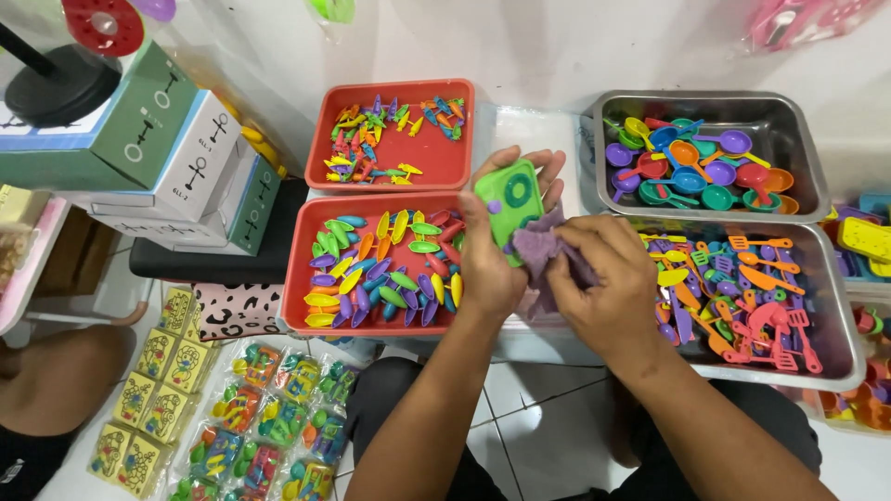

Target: Cleaning small plastic toy utensils and boats with a cloth and packing them into individual plastic bags.

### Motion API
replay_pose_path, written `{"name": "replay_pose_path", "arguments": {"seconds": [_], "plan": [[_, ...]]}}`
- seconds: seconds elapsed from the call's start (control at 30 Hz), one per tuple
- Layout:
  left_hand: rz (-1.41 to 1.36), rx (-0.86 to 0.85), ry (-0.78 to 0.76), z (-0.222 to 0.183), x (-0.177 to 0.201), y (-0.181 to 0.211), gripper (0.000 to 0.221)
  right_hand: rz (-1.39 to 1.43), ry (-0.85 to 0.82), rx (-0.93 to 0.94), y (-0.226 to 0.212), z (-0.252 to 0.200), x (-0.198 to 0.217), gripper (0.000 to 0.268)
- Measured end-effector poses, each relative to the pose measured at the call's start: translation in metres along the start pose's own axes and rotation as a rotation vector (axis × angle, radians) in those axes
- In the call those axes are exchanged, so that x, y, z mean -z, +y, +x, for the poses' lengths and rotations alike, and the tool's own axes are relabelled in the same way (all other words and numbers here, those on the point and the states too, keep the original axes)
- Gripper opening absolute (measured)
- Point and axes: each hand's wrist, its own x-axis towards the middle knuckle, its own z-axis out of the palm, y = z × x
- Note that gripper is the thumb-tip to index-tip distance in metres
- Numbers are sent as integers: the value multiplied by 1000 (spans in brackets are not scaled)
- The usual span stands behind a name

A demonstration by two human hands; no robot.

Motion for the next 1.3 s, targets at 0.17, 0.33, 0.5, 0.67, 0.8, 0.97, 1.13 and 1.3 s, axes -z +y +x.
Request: {"name": "replay_pose_path", "arguments": {"seconds": [0.17,0.33,0.5,0.67,0.8,0.97,1.13,1.3], "plan": [[394,-39,-105,-8,-6,-2,65,167,16,-207,-10,5,4,13],[378,51,-34,-6,0,-14,67,207,-31,-252,-1,1,6,17],[551,133,160,8,20,-5,67,79,-159,-324,8,5,27,22],[689,157,177,10,4,19,60,-151,-203,-242,26,24,58,26],[798,239,158,8,-5,23,60,-156,-86,-370,28,25,61,9],[732,251,76,0,-4,5,58,212,-60,-727,43,20,47,12],[684,296,54,-8,-10,1,53,335,43,-803,46,19,39,11],[663,408,4,-14,-36,7,69,-32,67,-266,22,13,26,38]]}}
